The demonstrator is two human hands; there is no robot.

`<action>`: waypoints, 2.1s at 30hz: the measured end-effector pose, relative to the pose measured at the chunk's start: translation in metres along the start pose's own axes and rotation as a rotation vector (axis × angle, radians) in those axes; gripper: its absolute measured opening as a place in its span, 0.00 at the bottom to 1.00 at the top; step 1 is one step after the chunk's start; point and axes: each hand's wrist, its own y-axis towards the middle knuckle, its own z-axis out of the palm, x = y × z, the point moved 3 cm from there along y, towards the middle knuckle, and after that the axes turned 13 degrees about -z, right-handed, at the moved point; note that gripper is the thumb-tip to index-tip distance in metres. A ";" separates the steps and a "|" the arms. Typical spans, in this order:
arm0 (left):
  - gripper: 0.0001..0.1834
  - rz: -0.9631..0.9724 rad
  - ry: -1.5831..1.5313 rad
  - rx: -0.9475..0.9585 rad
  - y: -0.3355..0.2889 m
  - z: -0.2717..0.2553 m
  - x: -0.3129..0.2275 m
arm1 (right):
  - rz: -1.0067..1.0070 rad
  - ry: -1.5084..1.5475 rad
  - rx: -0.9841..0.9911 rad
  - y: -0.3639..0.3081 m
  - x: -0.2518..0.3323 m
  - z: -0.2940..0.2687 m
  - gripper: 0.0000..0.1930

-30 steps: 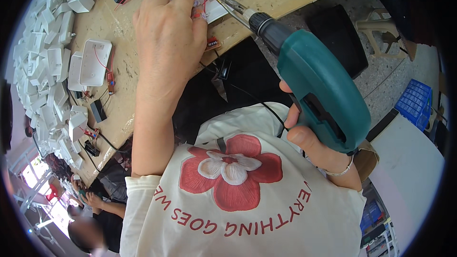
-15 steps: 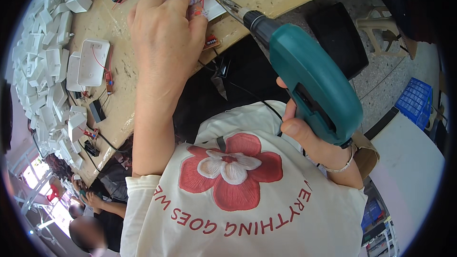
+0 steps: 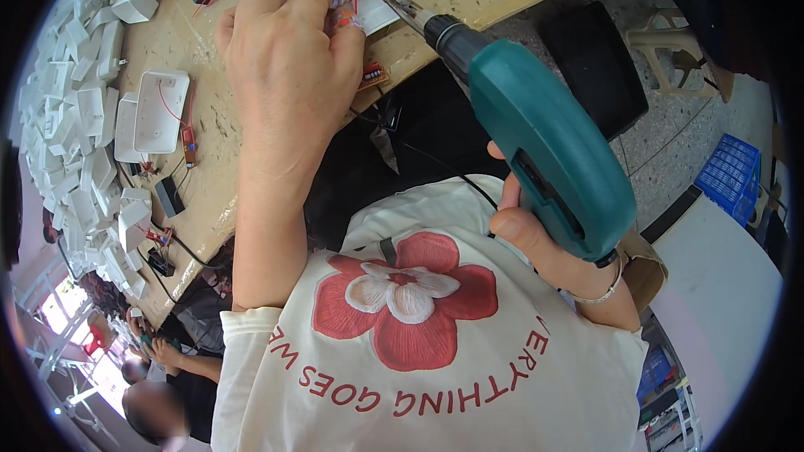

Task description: Soldering electronic components and wires into plastic housing units at a workbench.

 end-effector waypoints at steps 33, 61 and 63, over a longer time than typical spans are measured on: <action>0.06 -0.008 0.019 0.030 0.002 -0.001 -0.001 | -0.152 -0.162 0.013 -0.002 -0.009 0.001 0.23; 0.05 -0.022 -0.006 0.035 0.001 -0.001 -0.003 | -0.176 -0.158 0.067 0.003 0.000 0.004 0.26; 0.05 -0.019 -0.001 0.035 0.002 -0.001 -0.003 | -0.148 -0.172 0.058 0.001 0.001 0.004 0.25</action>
